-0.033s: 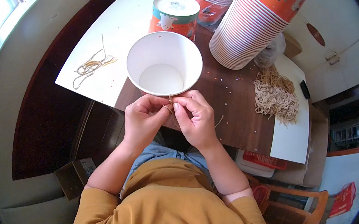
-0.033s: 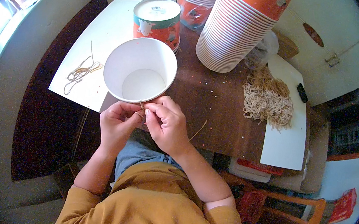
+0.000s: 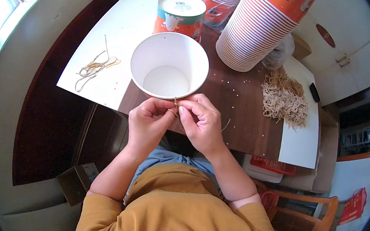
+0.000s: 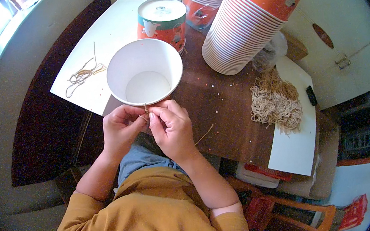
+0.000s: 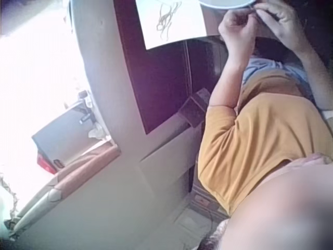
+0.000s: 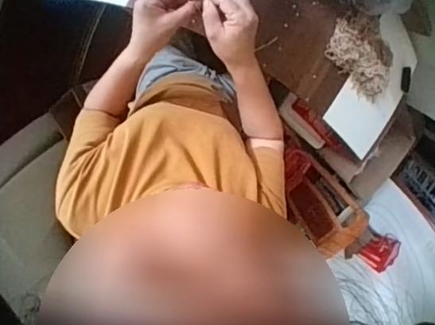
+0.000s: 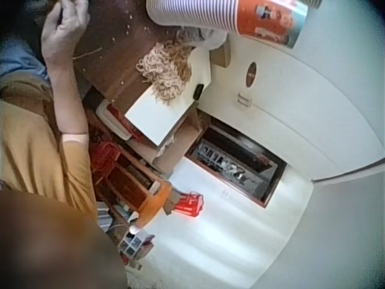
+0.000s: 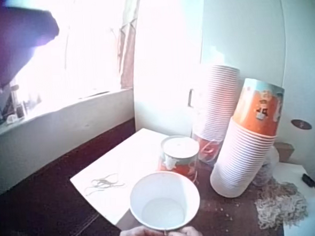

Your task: Tying rubber bands around paper cups to bundle or secure them for packaging.

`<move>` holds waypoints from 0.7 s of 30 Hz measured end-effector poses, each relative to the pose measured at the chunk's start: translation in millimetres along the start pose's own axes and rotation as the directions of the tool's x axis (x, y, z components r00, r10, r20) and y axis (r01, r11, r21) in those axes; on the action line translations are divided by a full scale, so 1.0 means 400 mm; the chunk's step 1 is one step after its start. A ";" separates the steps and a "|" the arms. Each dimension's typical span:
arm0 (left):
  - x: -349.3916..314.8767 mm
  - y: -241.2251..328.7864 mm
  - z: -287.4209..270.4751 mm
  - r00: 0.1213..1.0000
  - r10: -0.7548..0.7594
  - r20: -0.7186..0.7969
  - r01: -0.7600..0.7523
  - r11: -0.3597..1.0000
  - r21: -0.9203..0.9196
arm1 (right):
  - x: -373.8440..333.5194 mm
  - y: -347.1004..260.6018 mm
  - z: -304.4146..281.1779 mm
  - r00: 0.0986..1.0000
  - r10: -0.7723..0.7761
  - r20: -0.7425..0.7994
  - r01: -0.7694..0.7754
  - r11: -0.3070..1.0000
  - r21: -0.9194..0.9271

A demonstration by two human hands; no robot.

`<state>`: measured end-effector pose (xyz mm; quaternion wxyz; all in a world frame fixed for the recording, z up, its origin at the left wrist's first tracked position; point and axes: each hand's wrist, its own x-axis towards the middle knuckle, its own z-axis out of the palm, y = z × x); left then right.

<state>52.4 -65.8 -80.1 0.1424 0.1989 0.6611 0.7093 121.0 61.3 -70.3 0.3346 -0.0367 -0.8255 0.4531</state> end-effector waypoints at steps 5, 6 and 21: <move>-0.011 0.010 0.008 0.973 0.227 -0.050 -0.201 0.928 0.314 | 0.004 -0.029 -0.006 0.956 0.281 0.080 -0.291 0.940 0.180; -0.013 0.006 0.009 0.957 0.288 -0.047 -0.249 0.891 0.379 | 0.003 -0.018 -0.005 0.948 0.308 0.082 -0.318 0.927 0.197; 0.004 0.010 0.002 0.728 0.676 0.113 -0.618 0.577 0.533 | -0.022 -0.011 0.016 0.804 0.564 0.189 -0.528 0.530 0.663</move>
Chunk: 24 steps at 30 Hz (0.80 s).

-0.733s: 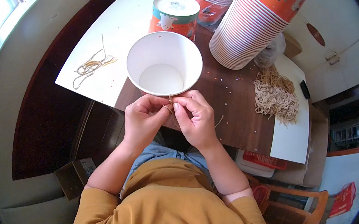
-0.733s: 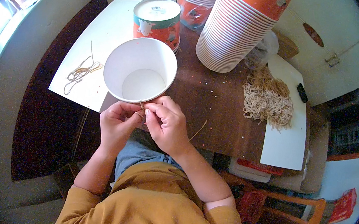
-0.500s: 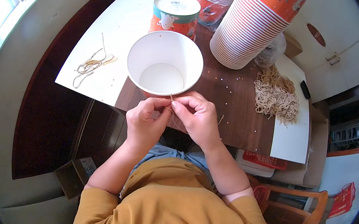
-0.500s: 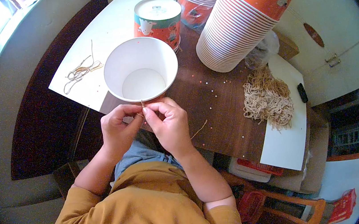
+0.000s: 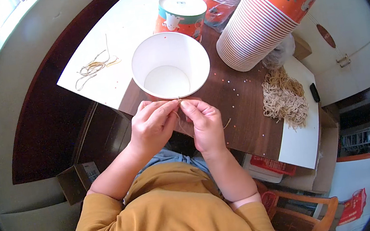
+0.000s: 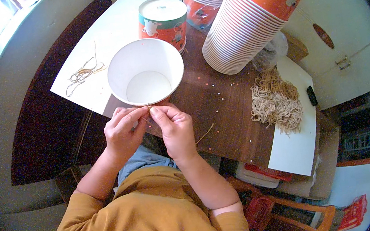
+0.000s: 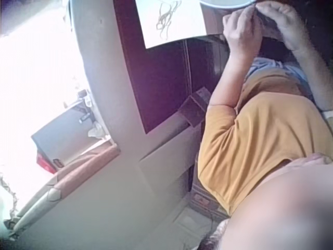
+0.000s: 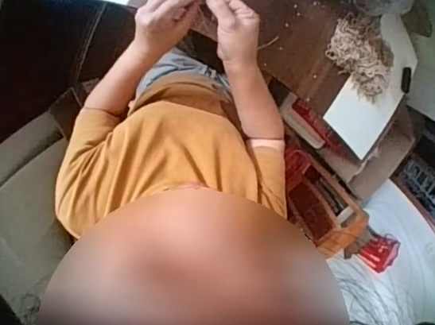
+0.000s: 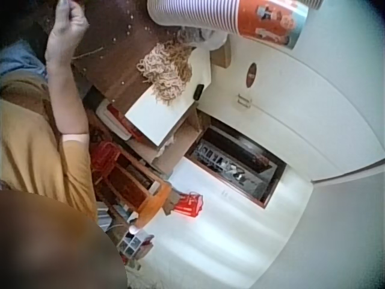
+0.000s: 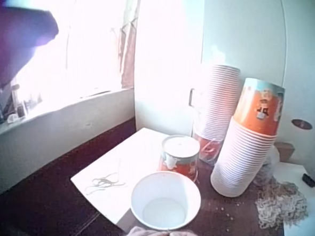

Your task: Tying rubber bands around paper cups to bundle or secure them for packaging.

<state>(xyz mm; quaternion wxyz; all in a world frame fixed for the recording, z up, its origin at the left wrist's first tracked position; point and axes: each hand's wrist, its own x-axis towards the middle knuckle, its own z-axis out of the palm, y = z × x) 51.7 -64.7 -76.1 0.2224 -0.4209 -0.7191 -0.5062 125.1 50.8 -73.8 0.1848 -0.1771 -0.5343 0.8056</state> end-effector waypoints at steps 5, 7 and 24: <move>0.012 -0.002 -0.013 0.994 0.094 0.055 -0.097 0.994 0.057 | -0.010 0.015 -0.001 0.981 -0.192 0.005 0.186 0.945 -0.270; 0.018 -0.003 -0.020 0.991 0.108 0.080 -0.114 0.991 0.069 | -0.008 0.020 -0.005 0.986 -0.166 -0.008 0.159 0.957 -0.243; 0.012 -0.015 -0.041 0.994 0.107 0.038 -0.106 0.994 -0.030 | 0.027 0.000 -0.013 0.897 0.433 0.090 -0.436 0.831 0.344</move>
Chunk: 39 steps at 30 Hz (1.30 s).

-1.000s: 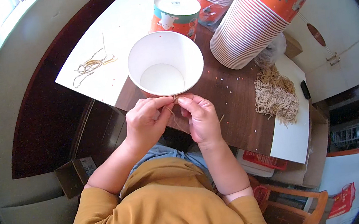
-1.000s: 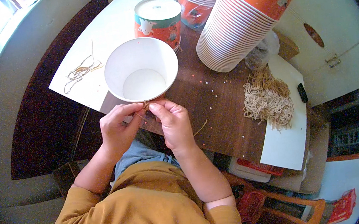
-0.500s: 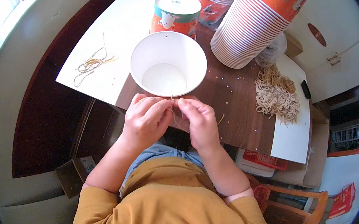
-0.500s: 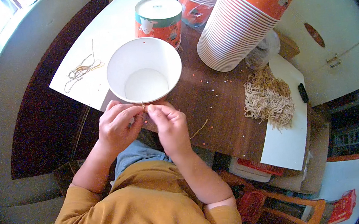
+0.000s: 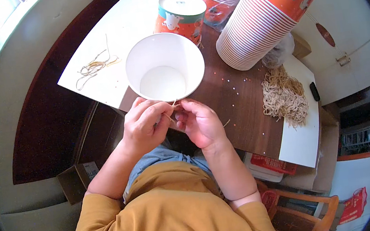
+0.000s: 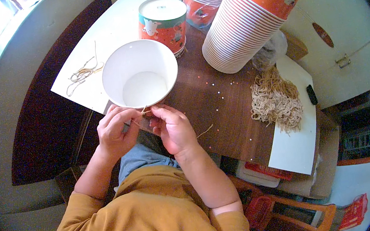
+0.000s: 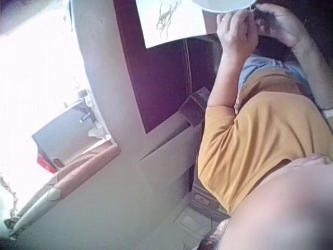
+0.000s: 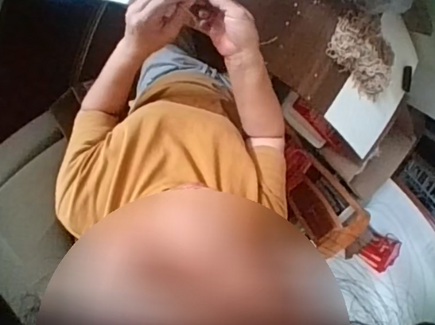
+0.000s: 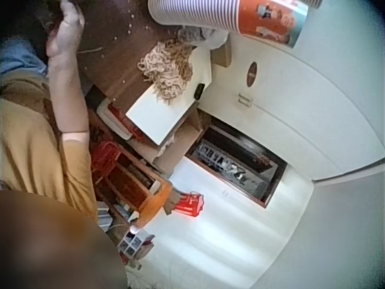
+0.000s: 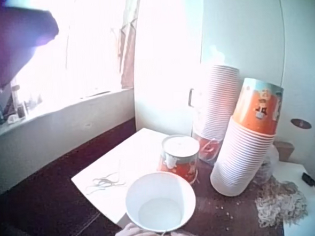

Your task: Tying rubber bands around paper cups to bundle or secure them for packaging.

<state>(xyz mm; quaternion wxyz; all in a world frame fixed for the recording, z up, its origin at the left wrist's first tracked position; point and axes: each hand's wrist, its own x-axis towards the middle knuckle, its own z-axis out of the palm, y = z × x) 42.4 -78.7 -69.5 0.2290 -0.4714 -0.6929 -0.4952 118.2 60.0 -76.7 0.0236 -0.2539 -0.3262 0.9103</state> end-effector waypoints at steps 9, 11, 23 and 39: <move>-0.003 0.007 -0.001 0.940 -0.299 0.163 0.339 0.871 -0.356 | 0.003 -0.010 -0.039 0.985 -0.165 0.046 0.170 0.976 -0.138; -0.012 0.004 0.000 0.868 -0.473 0.150 0.476 0.710 -0.519 | -0.010 -0.013 -0.020 0.897 -0.440 -0.046 0.386 0.828 -0.406; 0.026 0.022 -0.037 0.961 -0.167 0.222 0.242 0.896 -0.373 | -0.009 -0.075 0.000 0.200 -0.537 0.820 0.514 -0.655 -0.554; 0.133 -0.104 -0.129 0.643 -0.759 -0.103 0.372 0.427 -0.824 | -0.090 -0.277 -0.084 0.588 -0.253 0.768 0.691 -0.336 -0.640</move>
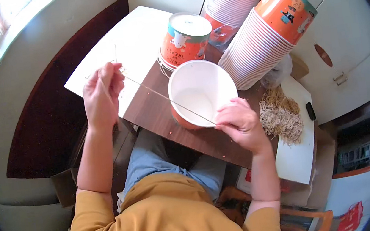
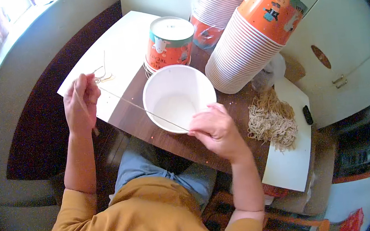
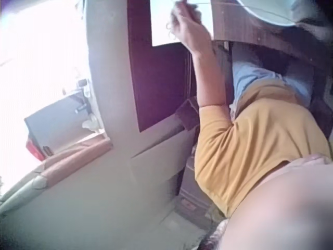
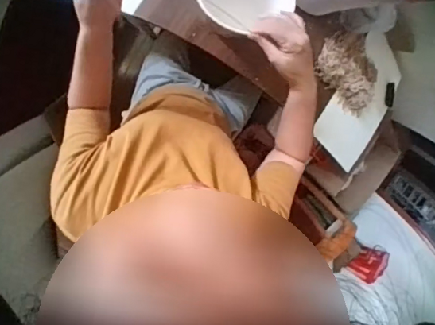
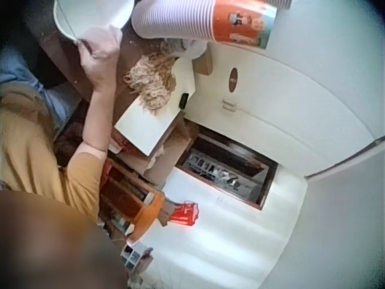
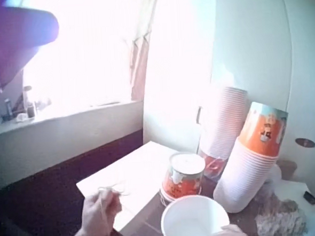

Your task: Tying rubber bands around paper cups to bundle or secure them for packaging.

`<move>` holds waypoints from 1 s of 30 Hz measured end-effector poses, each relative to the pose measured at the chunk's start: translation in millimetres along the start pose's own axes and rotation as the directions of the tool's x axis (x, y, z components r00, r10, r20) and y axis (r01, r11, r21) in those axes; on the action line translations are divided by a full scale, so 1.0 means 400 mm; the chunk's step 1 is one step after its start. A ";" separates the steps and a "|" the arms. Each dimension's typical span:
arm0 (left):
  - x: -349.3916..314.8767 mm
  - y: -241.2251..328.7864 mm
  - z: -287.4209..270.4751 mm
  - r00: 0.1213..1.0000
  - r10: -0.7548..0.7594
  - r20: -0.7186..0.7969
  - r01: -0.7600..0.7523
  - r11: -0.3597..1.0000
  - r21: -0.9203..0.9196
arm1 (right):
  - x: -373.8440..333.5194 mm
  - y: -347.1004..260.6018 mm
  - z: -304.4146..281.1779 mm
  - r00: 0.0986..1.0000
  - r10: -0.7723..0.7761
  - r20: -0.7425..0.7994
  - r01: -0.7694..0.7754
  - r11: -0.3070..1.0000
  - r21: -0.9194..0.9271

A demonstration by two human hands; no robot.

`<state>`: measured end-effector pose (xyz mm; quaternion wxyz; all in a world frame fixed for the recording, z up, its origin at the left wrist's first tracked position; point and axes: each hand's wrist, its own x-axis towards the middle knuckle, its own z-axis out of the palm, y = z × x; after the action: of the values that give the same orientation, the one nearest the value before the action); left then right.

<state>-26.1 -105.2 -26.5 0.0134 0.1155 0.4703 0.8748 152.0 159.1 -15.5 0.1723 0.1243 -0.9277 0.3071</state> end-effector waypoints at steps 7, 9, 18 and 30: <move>0.097 -0.040 -0.056 0.990 -0.134 0.049 0.137 0.989 -0.053 | -0.053 0.027 -0.198 0.879 0.267 0.396 -0.242 0.964 -0.113; 0.067 -0.061 -0.013 0.984 -0.166 0.059 0.163 0.985 0.049 | -0.060 0.027 -0.234 0.836 0.311 0.452 -0.262 0.950 -0.169; -0.120 -0.056 0.216 0.771 0.224 0.597 -0.520 0.763 0.385 | 0.111 -0.129 -0.099 0.986 0.148 -0.076 -0.123 0.956 0.265; -0.093 -0.050 0.236 0.792 -0.090 0.604 -0.089 0.961 0.260 | 0.127 -0.114 -0.130 0.920 0.365 -0.141 -0.175 0.705 0.688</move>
<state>28.6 -21.8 0.1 0.1482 0.3921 0.5574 0.7166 133.9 148.9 67.8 0.1926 -0.0037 -0.7337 0.6516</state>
